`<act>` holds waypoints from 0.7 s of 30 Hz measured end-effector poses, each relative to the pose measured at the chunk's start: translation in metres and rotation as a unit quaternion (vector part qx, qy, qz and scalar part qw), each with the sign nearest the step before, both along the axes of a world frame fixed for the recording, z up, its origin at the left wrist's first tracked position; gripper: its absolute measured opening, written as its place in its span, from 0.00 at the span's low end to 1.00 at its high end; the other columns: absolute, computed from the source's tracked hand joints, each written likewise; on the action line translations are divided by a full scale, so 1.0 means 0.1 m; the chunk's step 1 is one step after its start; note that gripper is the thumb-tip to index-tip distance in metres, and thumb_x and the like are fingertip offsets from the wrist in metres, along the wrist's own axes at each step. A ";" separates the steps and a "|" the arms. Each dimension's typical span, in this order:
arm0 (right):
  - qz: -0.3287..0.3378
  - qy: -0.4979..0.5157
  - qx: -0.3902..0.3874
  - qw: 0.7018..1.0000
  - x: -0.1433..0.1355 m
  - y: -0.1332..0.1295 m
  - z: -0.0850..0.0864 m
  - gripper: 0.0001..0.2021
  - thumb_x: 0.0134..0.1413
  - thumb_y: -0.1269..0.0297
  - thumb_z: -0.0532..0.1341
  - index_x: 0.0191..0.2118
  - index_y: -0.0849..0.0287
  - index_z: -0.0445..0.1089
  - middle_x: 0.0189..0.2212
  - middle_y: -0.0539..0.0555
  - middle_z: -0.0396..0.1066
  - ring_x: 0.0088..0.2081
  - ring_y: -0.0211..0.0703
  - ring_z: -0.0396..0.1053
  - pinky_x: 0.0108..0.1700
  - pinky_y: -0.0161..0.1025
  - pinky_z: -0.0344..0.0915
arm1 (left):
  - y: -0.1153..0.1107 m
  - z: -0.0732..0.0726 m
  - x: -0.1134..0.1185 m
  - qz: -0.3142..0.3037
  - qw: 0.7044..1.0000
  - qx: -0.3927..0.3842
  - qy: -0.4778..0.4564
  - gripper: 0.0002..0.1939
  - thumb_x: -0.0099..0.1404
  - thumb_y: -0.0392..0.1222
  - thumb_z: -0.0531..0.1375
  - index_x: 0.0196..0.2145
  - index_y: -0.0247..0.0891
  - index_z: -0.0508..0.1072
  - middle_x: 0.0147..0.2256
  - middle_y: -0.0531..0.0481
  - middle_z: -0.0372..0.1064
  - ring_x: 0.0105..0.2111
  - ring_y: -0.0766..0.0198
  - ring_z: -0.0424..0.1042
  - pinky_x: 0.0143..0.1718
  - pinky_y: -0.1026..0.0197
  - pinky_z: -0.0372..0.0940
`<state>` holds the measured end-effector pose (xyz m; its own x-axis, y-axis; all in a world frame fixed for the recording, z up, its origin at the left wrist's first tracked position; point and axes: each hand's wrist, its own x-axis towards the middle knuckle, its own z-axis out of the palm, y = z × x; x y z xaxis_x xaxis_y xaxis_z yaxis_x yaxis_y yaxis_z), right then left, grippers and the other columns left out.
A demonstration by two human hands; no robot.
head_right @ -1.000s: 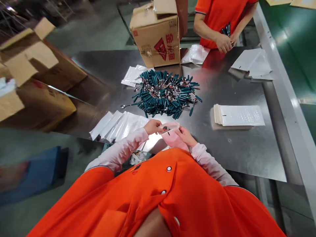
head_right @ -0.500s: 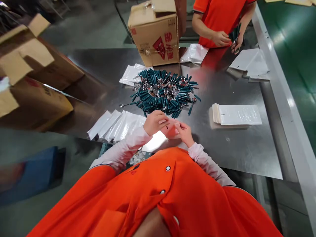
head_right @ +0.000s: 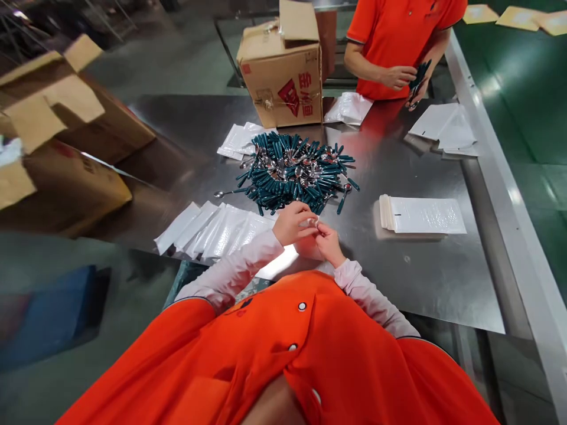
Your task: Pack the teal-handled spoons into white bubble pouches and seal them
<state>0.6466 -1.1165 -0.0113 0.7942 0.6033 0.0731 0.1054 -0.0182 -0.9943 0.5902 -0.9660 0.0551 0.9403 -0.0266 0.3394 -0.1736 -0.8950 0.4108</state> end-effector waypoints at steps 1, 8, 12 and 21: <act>0.001 -0.004 0.000 1.000 0.00 0.01 -0.01 0.13 0.49 0.53 0.60 0.31 0.58 0.72 0.32 0.54 0.74 0.37 0.46 0.70 0.47 0.47 0.68 | -0.03 -0.01 0.00 -0.005 1.000 0.005 0.008 0.10 0.65 0.46 0.63 0.41 0.40 0.79 0.42 0.44 0.72 0.43 0.58 0.70 0.47 0.54 0.65; -0.032 -0.004 -0.038 0.999 0.04 -0.03 -0.09 0.19 0.53 0.43 0.60 0.32 0.58 0.69 0.28 0.54 0.71 0.35 0.47 0.68 0.42 0.45 0.69 | 0.29 0.00 0.11 0.162 0.899 -0.397 -0.085 0.11 0.71 0.47 0.56 0.34 0.39 0.68 0.38 0.47 0.73 0.41 0.62 0.71 0.47 0.54 0.68; -0.026 0.001 -0.032 0.999 0.12 -0.08 -0.14 0.23 0.54 0.39 0.57 0.38 0.57 0.69 0.33 0.56 0.74 0.39 0.49 0.70 0.46 0.47 0.69 | 1.01 0.03 0.08 0.249 0.712 -0.631 -0.183 0.15 0.75 0.52 0.50 0.34 0.40 0.60 0.29 0.55 0.64 0.24 0.72 0.62 0.30 0.65 0.63; -0.014 -0.028 -0.041 0.999 0.25 -0.14 -0.07 0.23 0.50 0.42 0.63 0.36 0.59 0.74 0.34 0.57 0.77 0.40 0.51 0.73 0.45 0.47 0.70 | 0.62 -0.69 0.03 0.068 0.831 -0.522 0.180 0.14 0.54 0.47 0.70 0.28 0.33 0.75 0.26 0.51 0.72 0.31 0.64 0.70 0.38 0.59 0.68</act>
